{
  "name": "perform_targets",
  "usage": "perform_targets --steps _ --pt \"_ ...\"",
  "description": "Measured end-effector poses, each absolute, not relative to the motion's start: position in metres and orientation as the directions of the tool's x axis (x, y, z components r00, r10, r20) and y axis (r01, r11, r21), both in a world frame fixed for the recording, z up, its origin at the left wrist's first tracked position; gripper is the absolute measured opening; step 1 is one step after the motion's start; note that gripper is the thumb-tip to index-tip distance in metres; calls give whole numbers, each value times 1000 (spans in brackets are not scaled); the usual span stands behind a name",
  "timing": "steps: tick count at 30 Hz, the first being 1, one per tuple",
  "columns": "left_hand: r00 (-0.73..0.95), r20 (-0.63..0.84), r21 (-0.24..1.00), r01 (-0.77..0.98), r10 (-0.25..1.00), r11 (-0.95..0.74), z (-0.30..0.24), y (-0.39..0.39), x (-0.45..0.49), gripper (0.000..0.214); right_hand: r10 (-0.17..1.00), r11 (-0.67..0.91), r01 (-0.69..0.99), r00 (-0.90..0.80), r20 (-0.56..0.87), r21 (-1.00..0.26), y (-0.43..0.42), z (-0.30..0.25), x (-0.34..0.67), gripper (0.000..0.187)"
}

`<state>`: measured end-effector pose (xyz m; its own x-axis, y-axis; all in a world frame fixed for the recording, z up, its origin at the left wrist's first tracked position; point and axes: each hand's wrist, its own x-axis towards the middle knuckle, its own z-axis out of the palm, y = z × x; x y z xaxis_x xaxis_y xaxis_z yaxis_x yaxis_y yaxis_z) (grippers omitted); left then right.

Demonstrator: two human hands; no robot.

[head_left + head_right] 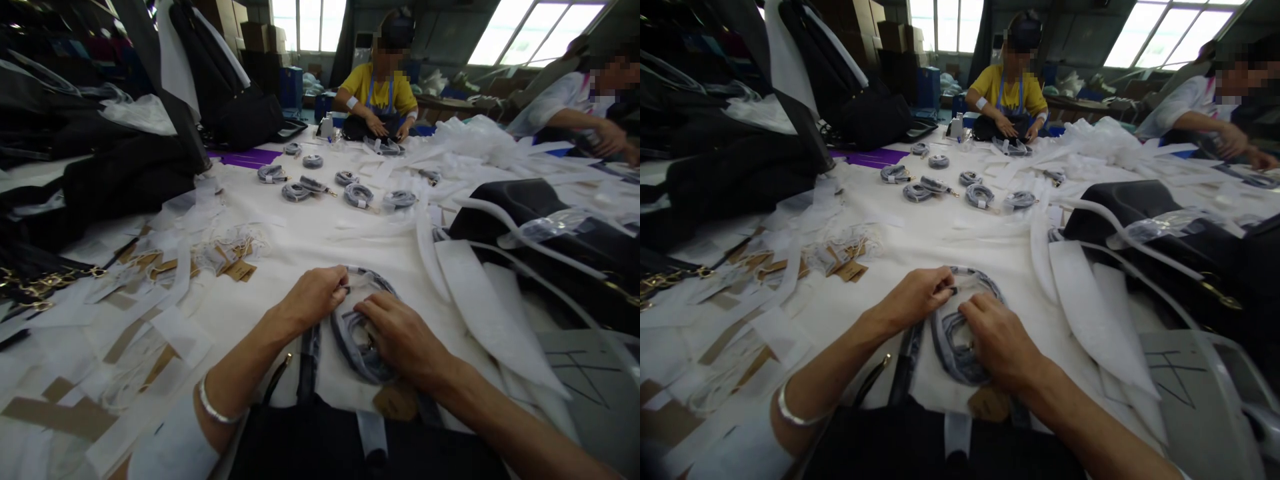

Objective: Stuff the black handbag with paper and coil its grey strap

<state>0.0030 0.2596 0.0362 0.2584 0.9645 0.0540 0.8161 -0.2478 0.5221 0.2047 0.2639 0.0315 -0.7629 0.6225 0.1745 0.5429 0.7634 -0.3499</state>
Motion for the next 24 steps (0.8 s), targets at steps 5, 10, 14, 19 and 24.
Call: perform_targets --steps 5,10,14,19,24 --pt "279 -45 376 895 959 -242 45 255 -3 10 795 590 626 -560 232 -510 277 26 215 18" --pt "215 47 357 908 975 -218 27 261 6 13 478 791 364 -869 125 -491 266 34 217 37" --pt "189 129 450 864 974 -227 16 266 12 8 290 877 247 -956 43 -413 254 47 202 27" --pt "181 84 595 779 980 -195 15 269 16 2 237 938 199 -966 106 -285 246 55 178 16" --pt "176 88 519 832 980 -196 18 268 15 6 407 898 387 -912 59 -211 254 50 187 20"
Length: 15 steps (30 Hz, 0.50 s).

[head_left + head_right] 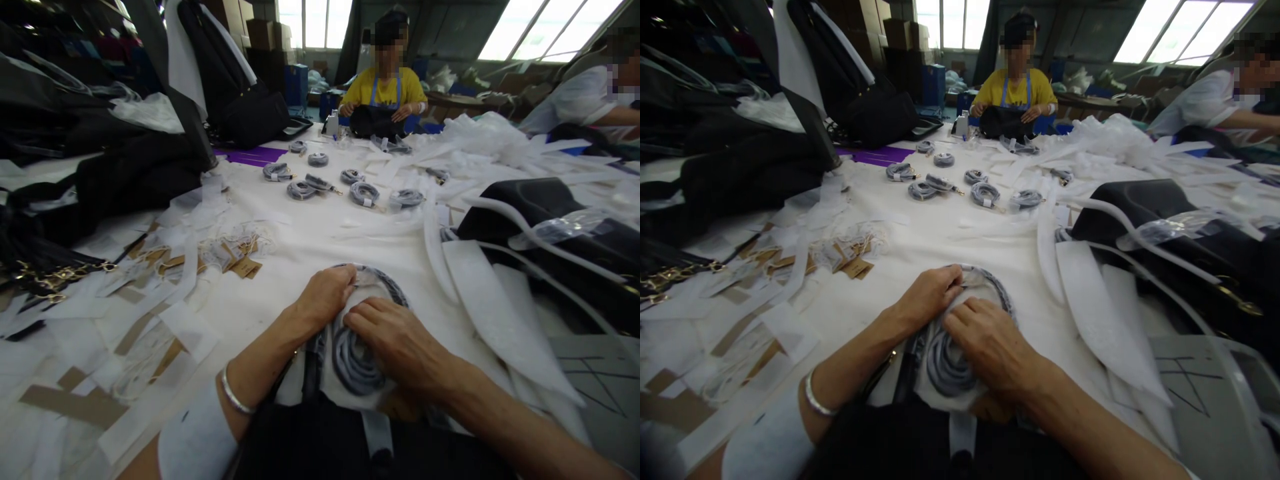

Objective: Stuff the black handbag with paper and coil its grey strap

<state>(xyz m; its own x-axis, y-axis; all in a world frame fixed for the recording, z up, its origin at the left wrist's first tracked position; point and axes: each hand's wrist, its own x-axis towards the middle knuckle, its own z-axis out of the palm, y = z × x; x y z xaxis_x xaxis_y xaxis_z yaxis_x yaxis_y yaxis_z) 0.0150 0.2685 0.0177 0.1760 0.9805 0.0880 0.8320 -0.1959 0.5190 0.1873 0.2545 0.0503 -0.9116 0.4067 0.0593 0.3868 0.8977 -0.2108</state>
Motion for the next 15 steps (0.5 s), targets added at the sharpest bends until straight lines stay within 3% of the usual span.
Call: perform_targets --steps 3,5,7,10,15 --pt "198 87 480 850 976 -215 19 267 14 6 651 759 647 -756 73 -70 263 49 200 26" --pt "182 101 454 866 978 -208 19 267 12 6 710 702 712 -701 70 7 267 47 206 23" --pt "136 118 431 885 984 -174 18 267 11 7 653 756 655 -755 55 15 269 46 207 19" --pt "76 151 432 892 986 -135 15 268 11 9 479 878 477 -876 54 -53 269 43 208 19" --pt "107 146 535 828 984 -169 14 269 14 3 335 931 321 -941 55 -171 264 43 205 16"
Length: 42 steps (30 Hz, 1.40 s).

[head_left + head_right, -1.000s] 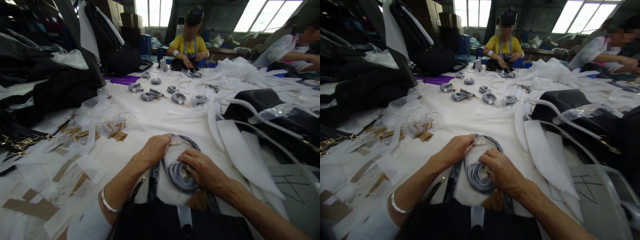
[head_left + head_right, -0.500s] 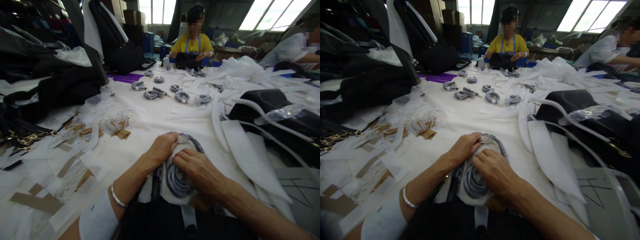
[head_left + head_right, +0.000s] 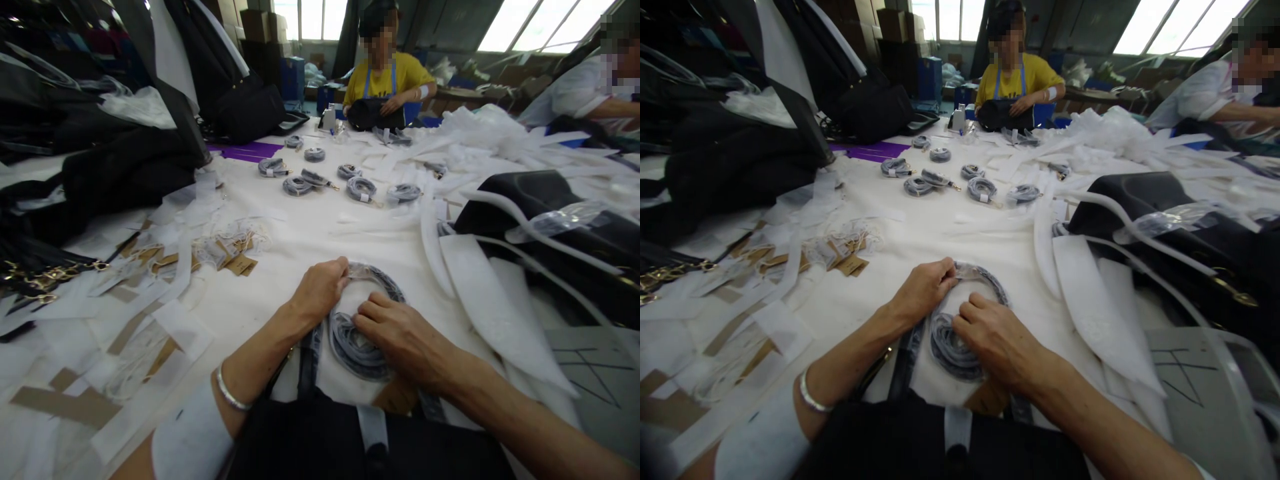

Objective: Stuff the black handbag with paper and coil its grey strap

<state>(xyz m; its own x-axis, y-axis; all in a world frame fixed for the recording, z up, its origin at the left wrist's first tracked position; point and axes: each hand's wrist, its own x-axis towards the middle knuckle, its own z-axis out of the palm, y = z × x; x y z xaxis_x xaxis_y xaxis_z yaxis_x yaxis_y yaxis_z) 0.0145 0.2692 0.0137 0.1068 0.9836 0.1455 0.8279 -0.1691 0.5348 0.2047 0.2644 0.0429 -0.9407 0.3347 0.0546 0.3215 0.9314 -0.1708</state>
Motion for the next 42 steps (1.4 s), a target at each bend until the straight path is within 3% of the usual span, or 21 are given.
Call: perform_targets --steps 5,9,14,16,21,24,27,29,31,34,39,42 --pt "205 109 622 749 973 -228 17 269 20 7 435 886 387 -884 168 -257 259 36 194 22" --pt "275 74 683 686 959 -250 23 268 20 16 586 799 475 -753 299 -369 259 29 189 57" --pt "296 -119 754 648 948 -108 43 260 11 31 698 698 568 -675 237 -436 269 20 194 63" --pt "343 -115 751 645 932 -144 47 254 11 39 723 665 586 -660 203 -463 274 17 196 60" --pt "378 75 492 791 923 -364 36 240 23 35 776 579 642 -624 97 -503 283 27 190 29" --pt "293 37 363 887 955 -286 36 241 26 34 782 519 670 -622 -20 -531 287 39 188 10" --pt "203 19 234 951 979 -202 40 244 24 19 796 500 685 -605 -31 -531 288 41 190 18" --pt "236 25 196 952 972 -236 40 245 24 9 810 501 677 -586 17 -540 288 37 193 27" --pt "268 35 190 944 963 -270 38 246 25 12 817 500 667 -576 44 -551 288 31 195 30" --pt "253 97 175 948 963 -267 30 248 25 15 792 568 674 -603 92 -473 289 29 193 33" --pt "232 322 116 953 918 -281 22 259 22 12 807 586 798 -590 21 -140 289 46 179 32" --pt "253 272 156 941 929 -302 23 269 22 10 853 521 853 -521 3 6 292 51 176 20"
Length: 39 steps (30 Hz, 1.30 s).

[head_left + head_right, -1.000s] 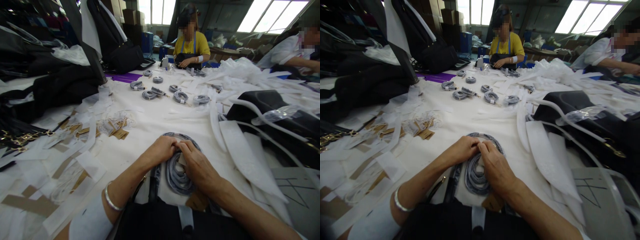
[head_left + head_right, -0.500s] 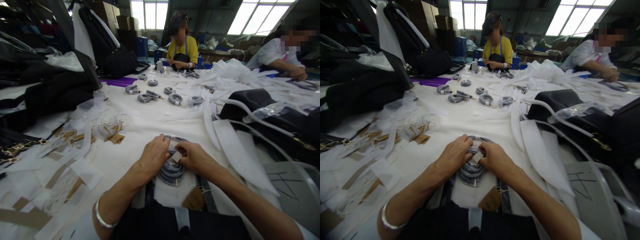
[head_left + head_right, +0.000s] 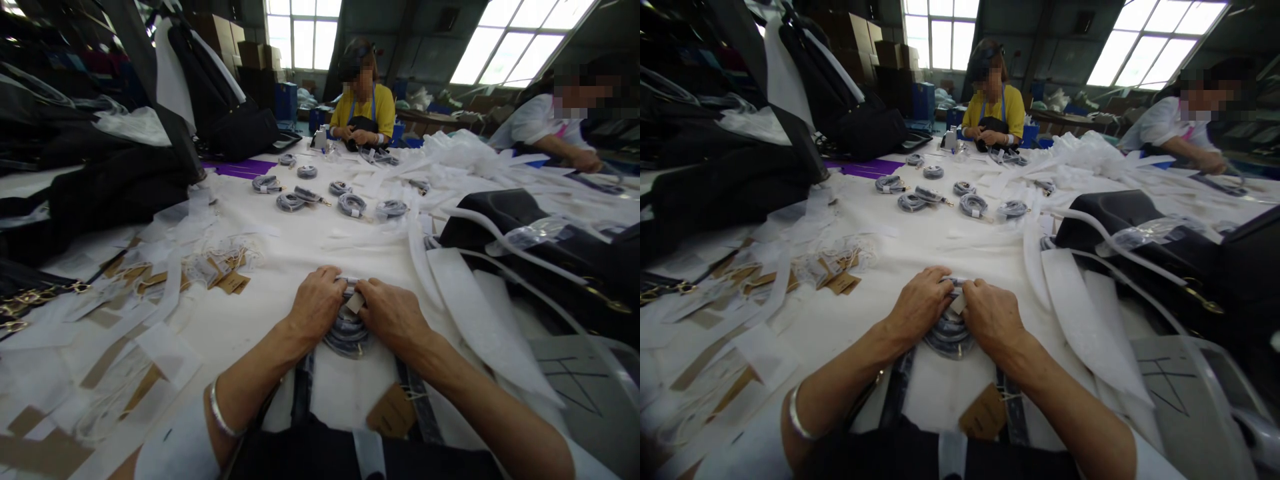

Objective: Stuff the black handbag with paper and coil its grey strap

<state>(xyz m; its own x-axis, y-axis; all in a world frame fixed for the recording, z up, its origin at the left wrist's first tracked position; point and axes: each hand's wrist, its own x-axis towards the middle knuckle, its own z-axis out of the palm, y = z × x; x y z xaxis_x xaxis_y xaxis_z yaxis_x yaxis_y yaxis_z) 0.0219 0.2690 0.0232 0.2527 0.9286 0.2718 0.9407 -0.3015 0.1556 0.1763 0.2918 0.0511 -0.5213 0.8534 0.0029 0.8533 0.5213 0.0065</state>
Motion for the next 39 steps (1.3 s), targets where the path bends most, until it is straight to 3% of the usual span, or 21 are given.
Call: perform_targets --steps 4,8,12,16,18,20,22,24,27,31,34,39 --pt "332 149 152 923 931 -353 26 282 25 14 880 473 881 -473 44 -2 304 44 184 16" --pt "347 173 163 913 922 -375 25 290 27 23 855 517 845 -504 119 -137 313 36 193 14" --pt "378 168 177 897 911 -405 22 293 26 15 855 519 825 -495 157 -224 308 37 197 15" --pt "371 218 214 884 903 -415 18 293 25 15 794 605 737 -528 301 -303 301 42 199 8" --pt "370 221 214 884 902 -415 16 293 25 16 802 596 674 -469 371 -437 298 48 200 6" --pt "381 216 203 883 899 -423 16 292 24 16 874 486 585 -342 345 -650 296 54 201 13" --pt "397 220 190 879 891 -438 16 292 24 18 950 294 450 -234 206 -843 295 61 202 22" --pt "409 229 182 873 883 -452 16 292 23 20 980 113 290 -189 59 -950 294 66 203 31" --pt "420 232 181 867 877 -463 17 293 23 21 984 -12 112 -177 -32 -994 295 69 205 40" --pt "427 225 190 863 876 -469 17 294 23 21 980 -37 55 -194 -47 -998 296 70 209 44" --pt "416 228 194 866 880 -460 15 294 23 20 970 -16 107 -241 -42 -994 290 72 211 39" --pt "390 261 192 876 883 -443 13 293 24 21 913 56 331 -399 -86 -942 273 76 212 25"
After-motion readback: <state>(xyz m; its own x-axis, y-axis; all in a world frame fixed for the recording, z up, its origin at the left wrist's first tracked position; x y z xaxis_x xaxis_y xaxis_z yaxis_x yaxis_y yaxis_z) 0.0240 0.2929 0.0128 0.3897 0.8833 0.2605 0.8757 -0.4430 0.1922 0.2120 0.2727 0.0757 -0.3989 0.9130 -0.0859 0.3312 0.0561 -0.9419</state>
